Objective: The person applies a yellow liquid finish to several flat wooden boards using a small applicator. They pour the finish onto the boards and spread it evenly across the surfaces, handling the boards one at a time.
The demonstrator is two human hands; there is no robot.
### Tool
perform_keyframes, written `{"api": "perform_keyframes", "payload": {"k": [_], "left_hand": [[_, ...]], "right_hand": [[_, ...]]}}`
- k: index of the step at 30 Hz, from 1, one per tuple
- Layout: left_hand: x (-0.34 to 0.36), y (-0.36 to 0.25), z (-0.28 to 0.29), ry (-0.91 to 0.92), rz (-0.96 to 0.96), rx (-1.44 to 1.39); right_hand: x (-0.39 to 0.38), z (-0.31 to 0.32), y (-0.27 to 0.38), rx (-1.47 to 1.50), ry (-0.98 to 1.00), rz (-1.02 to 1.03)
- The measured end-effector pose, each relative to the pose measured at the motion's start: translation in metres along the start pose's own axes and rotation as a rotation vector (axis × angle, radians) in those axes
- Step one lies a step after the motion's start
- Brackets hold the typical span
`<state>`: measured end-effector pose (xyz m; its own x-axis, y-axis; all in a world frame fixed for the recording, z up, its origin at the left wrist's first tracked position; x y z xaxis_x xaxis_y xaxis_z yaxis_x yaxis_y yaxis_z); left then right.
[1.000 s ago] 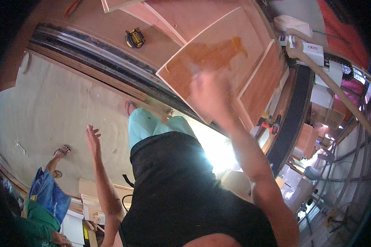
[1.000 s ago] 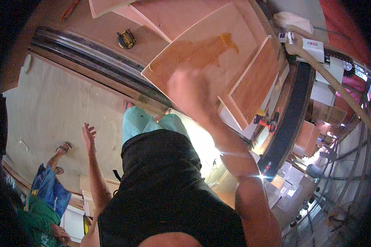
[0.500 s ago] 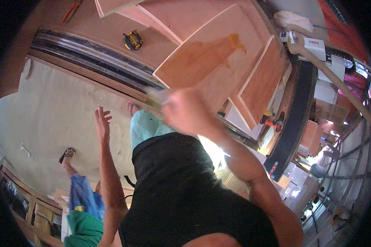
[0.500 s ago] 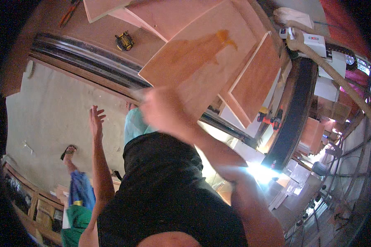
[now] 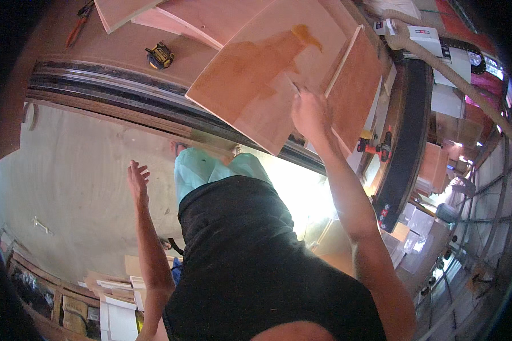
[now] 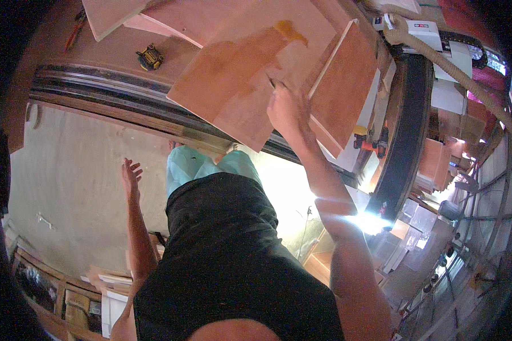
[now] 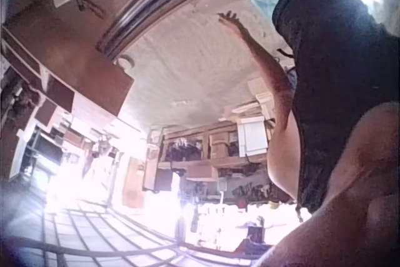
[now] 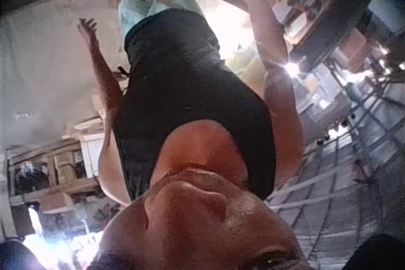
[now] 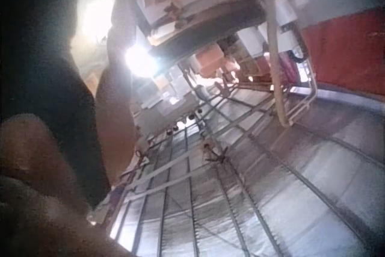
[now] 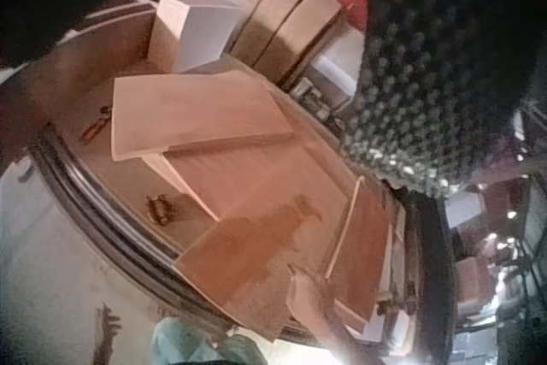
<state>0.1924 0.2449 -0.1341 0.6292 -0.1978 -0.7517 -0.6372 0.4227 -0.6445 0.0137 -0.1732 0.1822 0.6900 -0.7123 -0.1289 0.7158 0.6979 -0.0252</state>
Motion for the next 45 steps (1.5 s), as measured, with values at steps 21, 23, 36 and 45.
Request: {"api": "perform_keyframes", "payload": {"k": [21, 23, 36, 45], "left_hand": [[-0.100, 0.099, 0.025, -0.249, 0.037, -0.034], [-0.119, 0.123, 0.025, -0.297, 0.091, -0.053], [-0.183, 0.196, -0.022, -0.355, 0.237, -0.036], [-0.183, 0.219, -0.006, -0.401, 0.216, -0.129]], "right_hand": [[0.152, 0.006, -0.138, -0.067, -0.104, 0.173], [0.162, 0.000, -0.139, -0.026, -0.101, 0.210], [-0.035, -0.015, 0.052, 0.117, 0.203, 0.796], [0.044, 0.029, -0.079, 0.023, -0.003, 0.383]]}}
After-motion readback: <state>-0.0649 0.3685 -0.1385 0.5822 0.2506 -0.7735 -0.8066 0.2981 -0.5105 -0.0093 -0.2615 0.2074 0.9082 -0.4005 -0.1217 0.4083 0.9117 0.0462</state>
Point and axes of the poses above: each hand's wrist, its own x-axis towards the middle knuckle, its own z-axis out of the back of the hand, y = z × x, the point moved 4 cm from there along x, towards the middle knuckle, and after that the axes turned 2 degrees about -x, right-handed, at the moved point
